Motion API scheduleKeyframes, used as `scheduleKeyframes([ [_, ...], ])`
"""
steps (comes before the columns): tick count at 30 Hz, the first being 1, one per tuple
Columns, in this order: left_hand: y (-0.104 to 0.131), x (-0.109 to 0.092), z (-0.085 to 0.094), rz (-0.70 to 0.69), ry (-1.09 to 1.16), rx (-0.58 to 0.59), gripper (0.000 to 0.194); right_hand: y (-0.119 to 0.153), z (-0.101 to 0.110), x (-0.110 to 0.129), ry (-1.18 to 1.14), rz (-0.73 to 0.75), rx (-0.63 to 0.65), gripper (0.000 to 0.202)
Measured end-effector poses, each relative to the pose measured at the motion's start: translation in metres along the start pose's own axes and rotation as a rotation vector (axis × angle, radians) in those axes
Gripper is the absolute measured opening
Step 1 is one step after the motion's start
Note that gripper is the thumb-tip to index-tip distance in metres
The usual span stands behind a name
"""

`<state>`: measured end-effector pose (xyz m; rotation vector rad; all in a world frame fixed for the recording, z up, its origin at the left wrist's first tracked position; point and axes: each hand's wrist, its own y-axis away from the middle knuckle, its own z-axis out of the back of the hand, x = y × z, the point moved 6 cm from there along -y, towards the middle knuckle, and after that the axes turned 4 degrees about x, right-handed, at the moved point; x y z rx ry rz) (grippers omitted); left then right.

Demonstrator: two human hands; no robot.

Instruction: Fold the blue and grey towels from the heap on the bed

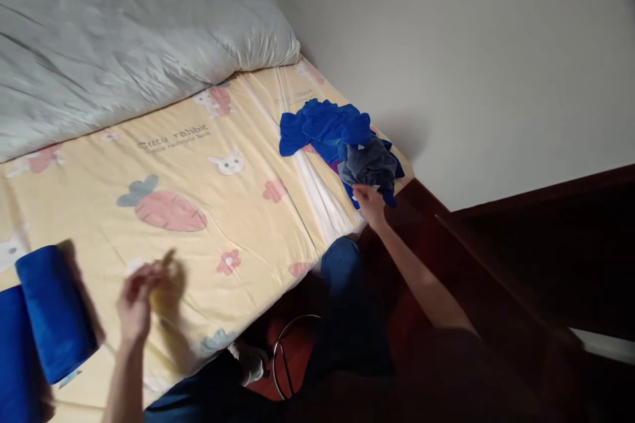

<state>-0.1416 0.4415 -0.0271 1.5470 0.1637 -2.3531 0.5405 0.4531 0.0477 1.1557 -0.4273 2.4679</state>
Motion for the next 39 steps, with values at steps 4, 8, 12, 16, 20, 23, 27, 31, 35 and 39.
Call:
scheduleKeyframes([
  [4, 0.168, -0.01, -0.093, 0.155, 0.105, 0.404, 0.048, -0.123, 0.012, 0.01, 0.51, 0.09, -0.041, 0.035],
  [8, 0.314, 0.003, -0.145, 0.442, 0.274, 0.453, 0.061, -0.165, 0.003, -0.003, 0.624, -0.043, 0.044, 0.042],
  [12, 0.365, 0.011, -0.146, 0.522, 0.311, 0.402, 0.056, -0.175, 0.012, 0.005, 0.427, 0.0, -0.079, 0.048],
  [16, 0.329, -0.003, -0.108, 0.42, 0.226, 0.31, 0.058, -0.184, 0.056, 0.051, 0.215, 0.232, -0.254, 0.044],
  [20, 0.286, -0.043, -0.065, 0.257, 0.209, 0.114, 0.063, -0.161, 0.117, 0.138, -0.05, 0.577, -0.358, 0.048],
  [23, 0.275, -0.085, -0.054, 0.125, 0.263, 0.032, 0.056, -0.112, 0.154, 0.21, -0.252, 0.796, -0.363, 0.052],
  [27, 0.286, -0.139, -0.065, -0.021, 0.32, 0.065, 0.049, -0.025, 0.175, 0.276, -0.404, 0.936, -0.293, 0.042],
  [31, 0.314, -0.178, -0.08, -0.16, 0.337, 0.178, 0.038, 0.061, 0.162, 0.29, -0.588, 0.81, -0.089, 0.026],
  [35, 0.341, -0.199, -0.08, -0.292, 0.302, 0.153, 0.032, 0.16, 0.1, 0.274, -0.65, 0.573, 0.373, 0.013],
  [39, 0.358, -0.205, -0.078, -0.381, 0.28, 0.115, 0.038, 0.274, 0.018, 0.245, -0.77, 0.306, 0.825, 0.012],
])
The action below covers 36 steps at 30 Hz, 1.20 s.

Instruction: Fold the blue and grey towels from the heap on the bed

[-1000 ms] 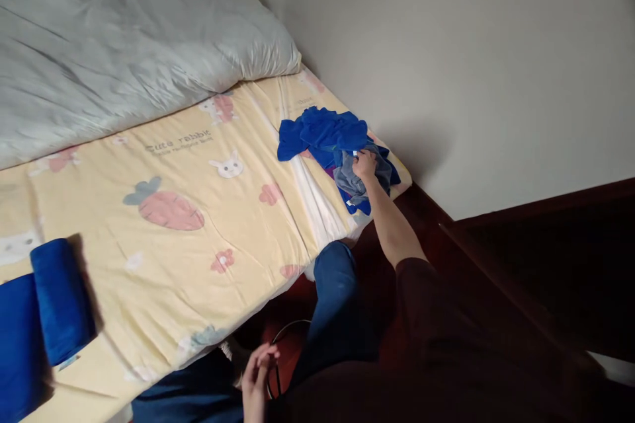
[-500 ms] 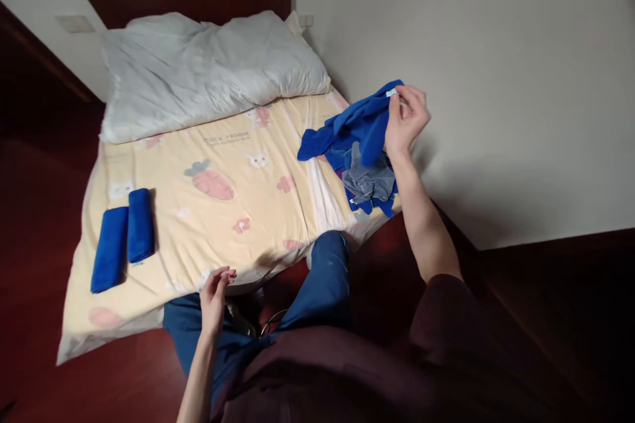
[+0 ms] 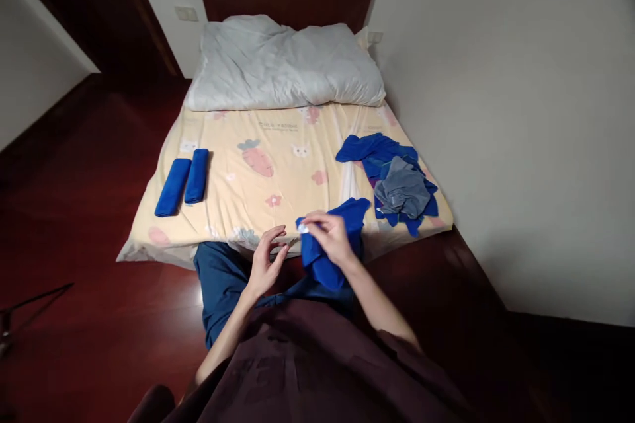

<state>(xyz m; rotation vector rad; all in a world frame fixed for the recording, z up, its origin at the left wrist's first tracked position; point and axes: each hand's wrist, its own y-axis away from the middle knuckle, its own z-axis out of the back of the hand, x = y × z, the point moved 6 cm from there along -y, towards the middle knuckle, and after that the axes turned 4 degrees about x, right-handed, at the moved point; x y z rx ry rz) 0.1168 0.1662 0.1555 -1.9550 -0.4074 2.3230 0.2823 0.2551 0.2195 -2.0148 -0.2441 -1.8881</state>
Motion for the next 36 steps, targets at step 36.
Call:
scheduleKeyframes([
  [36, 0.034, 0.044, 0.006, 0.1, -0.13, 0.288, 0.033, 0.086, 0.055, -0.077, 0.199, -0.245, -0.289, 0.03],
])
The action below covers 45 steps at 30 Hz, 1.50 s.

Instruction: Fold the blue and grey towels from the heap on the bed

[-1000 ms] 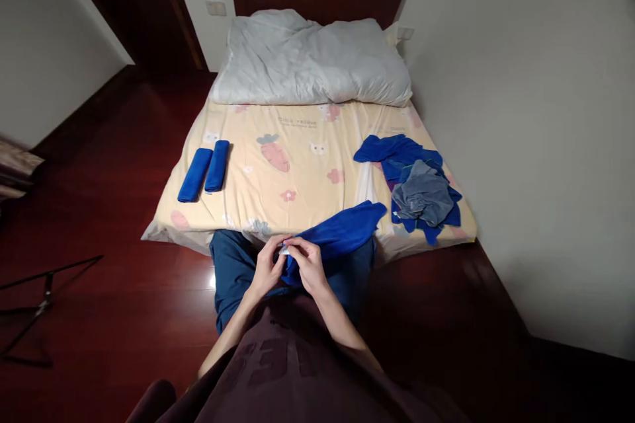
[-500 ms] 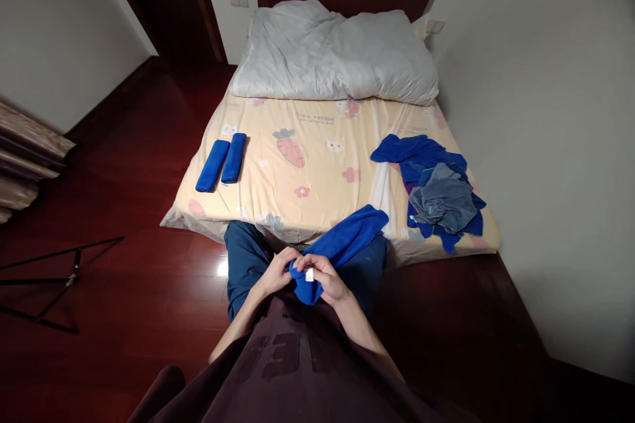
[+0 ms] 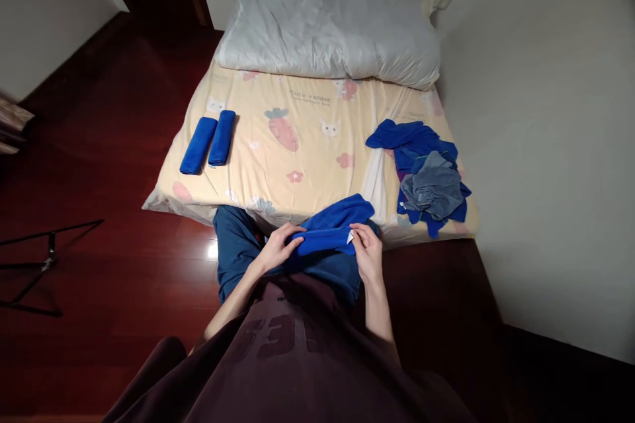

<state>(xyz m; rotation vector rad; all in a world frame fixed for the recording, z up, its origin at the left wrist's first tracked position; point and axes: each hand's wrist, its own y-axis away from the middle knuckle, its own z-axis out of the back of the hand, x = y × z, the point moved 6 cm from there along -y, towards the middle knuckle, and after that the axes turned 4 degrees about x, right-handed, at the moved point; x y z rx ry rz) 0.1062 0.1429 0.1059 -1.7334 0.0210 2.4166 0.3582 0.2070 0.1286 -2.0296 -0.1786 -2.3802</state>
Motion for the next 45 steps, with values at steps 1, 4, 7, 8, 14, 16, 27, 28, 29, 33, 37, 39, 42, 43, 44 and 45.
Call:
scheduleKeyframes([
  [1, -0.001, -0.002, 0.0, -0.002, 0.002, 0.028, 0.034, 0.001, -0.001, 0.001, 0.028, 0.024, 0.001, 0.029],
  [4, -0.001, -0.008, 0.001, -0.012, 0.003, 0.062, 0.035, 0.005, -0.008, 0.005, 0.093, 0.069, 0.016, 0.029],
  [7, 0.004, -0.009, 0.003, -0.026, 0.02, 0.046, 0.035, 0.006, -0.016, 0.008, 0.076, 0.064, 0.054, 0.028],
  [8, 0.005, -0.008, 0.003, -0.03, 0.041, 0.051, 0.036, 0.005, -0.018, 0.009, 0.054, 0.066, 0.071, 0.027],
  [14, 0.004, -0.005, -0.012, 0.036, 0.181, 0.102, 0.043, 0.002, -0.029, 0.01, -0.054, 0.013, 0.21, 0.023],
  [16, -0.002, -0.01, -0.021, 0.006, 0.148, 0.064, 0.05, 0.004, -0.032, 0.012, -0.054, 0.001, 0.264, 0.025],
  [27, -0.032, -0.003, -0.058, -0.182, -0.071, 0.062, 0.026, 0.029, -0.044, 0.032, -0.073, -0.011, 0.516, 0.029],
  [28, -0.032, 0.007, -0.061, -0.162, -0.115, 0.101, 0.025, 0.032, -0.047, 0.034, -0.087, -0.015, 0.543, 0.03],
  [29, -0.032, 0.017, -0.064, -0.146, -0.164, 0.154, 0.025, 0.036, -0.05, 0.035, -0.109, -0.024, 0.568, 0.03],
  [33, -0.028, 0.064, -0.086, -0.092, -0.338, 0.4, 0.024, 0.05, -0.07, 0.033, -0.238, -0.111, 0.656, 0.035],
  [37, -0.024, 0.099, -0.094, -0.041, -0.345, 0.415, 0.023, 0.057, -0.079, 0.027, -0.326, -0.157, 0.682, 0.038],
  [39, -0.024, 0.108, -0.083, 0.003, -0.306, 0.305, 0.02, 0.052, -0.067, 0.025, -0.386, -0.136, 0.599, 0.041],
  [42, -0.019, 0.11, -0.029, 0.076, -0.269, -0.095, 0.015, 0.037, -0.028, 0.024, -0.492, -0.039, 0.414, 0.052],
  [43, -0.013, 0.107, -0.004, 0.086, -0.28, -0.266, 0.014, 0.032, -0.013, 0.024, -0.511, 0.001, 0.363, 0.056],
  [44, -0.005, 0.102, 0.023, 0.089, -0.306, -0.433, 0.013, 0.028, 0.002, 0.023, -0.52, 0.044, 0.321, 0.06],
  [45, 0.005, 0.095, 0.049, 0.085, -0.347, -0.579, 0.011, 0.026, 0.014, 0.024, -0.518, 0.087, 0.292, 0.064],
])
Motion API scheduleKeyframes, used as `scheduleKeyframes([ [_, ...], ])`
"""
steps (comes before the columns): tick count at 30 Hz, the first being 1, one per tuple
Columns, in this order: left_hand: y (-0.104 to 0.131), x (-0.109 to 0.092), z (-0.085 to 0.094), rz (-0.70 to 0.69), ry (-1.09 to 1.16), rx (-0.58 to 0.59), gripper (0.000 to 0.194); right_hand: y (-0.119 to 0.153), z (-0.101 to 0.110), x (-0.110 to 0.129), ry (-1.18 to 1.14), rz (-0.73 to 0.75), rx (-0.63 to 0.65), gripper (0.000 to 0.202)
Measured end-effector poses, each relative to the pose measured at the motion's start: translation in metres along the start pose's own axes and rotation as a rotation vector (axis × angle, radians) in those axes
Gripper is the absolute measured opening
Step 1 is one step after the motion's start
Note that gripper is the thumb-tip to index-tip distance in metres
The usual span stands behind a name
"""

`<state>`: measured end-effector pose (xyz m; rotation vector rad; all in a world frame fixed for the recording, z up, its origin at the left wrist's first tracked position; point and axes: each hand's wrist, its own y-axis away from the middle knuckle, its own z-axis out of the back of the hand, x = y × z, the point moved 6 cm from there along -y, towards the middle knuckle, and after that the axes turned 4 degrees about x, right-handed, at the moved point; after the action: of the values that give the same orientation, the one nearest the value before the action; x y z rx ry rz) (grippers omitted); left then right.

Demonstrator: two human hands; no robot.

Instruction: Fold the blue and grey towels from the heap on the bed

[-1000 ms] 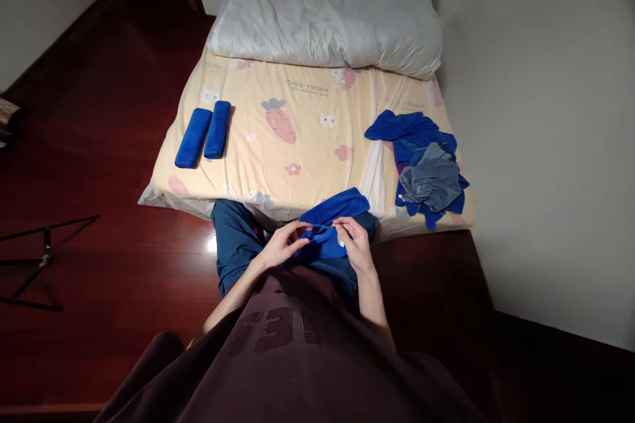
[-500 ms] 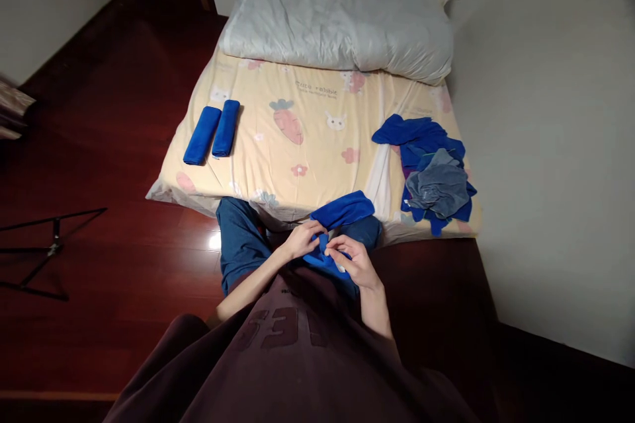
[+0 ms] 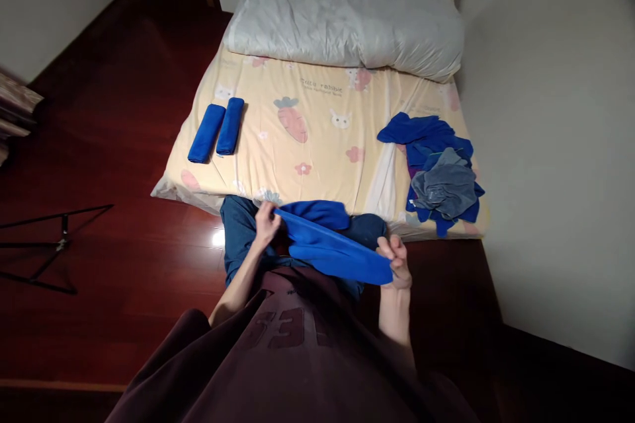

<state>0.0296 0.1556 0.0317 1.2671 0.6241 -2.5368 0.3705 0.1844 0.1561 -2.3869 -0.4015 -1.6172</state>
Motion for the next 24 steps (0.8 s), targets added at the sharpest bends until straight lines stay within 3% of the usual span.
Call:
scheduleKeyframes([
  [3, -0.01, 0.006, 0.078, 0.016, -0.151, -0.328, 0.01, 0.003, 0.017, 0.009, 0.113, 0.03, 0.036, 0.067],
  [6, -0.006, 0.012, 0.14, 0.049, -0.26, -0.556, 0.007, 0.004, 0.018, 0.007, 0.288, -0.046, 0.109, 0.051],
  [9, 0.004, 0.022, 0.181, 0.132, -0.343, -0.68, 0.005, 0.004, 0.025, 0.013, 0.328, -0.027, 0.099, 0.049],
  [11, 0.011, 0.028, 0.2, 0.158, -0.39, -0.725, 0.007, 0.006, 0.035, 0.021, 0.31, 0.01, 0.081, 0.054],
  [13, 0.014, 0.029, 0.209, 0.125, -0.421, -0.7, 0.011, 0.01, 0.047, 0.028, 0.306, 0.025, 0.08, 0.053],
  [16, 0.015, 0.025, 0.206, 0.041, -0.403, -0.549, 0.013, 0.017, 0.068, 0.036, 0.366, 0.012, 0.055, 0.044],
  [20, 0.015, 0.015, 0.187, 0.008, -0.347, -0.246, 0.014, 0.027, 0.104, 0.043, 0.602, -0.065, -0.067, 0.039],
  [24, 0.025, 0.004, 0.173, 0.037, -0.35, 0.109, 0.019, 0.043, 0.137, 0.045, 0.86, -0.243, -0.172, 0.045],
])
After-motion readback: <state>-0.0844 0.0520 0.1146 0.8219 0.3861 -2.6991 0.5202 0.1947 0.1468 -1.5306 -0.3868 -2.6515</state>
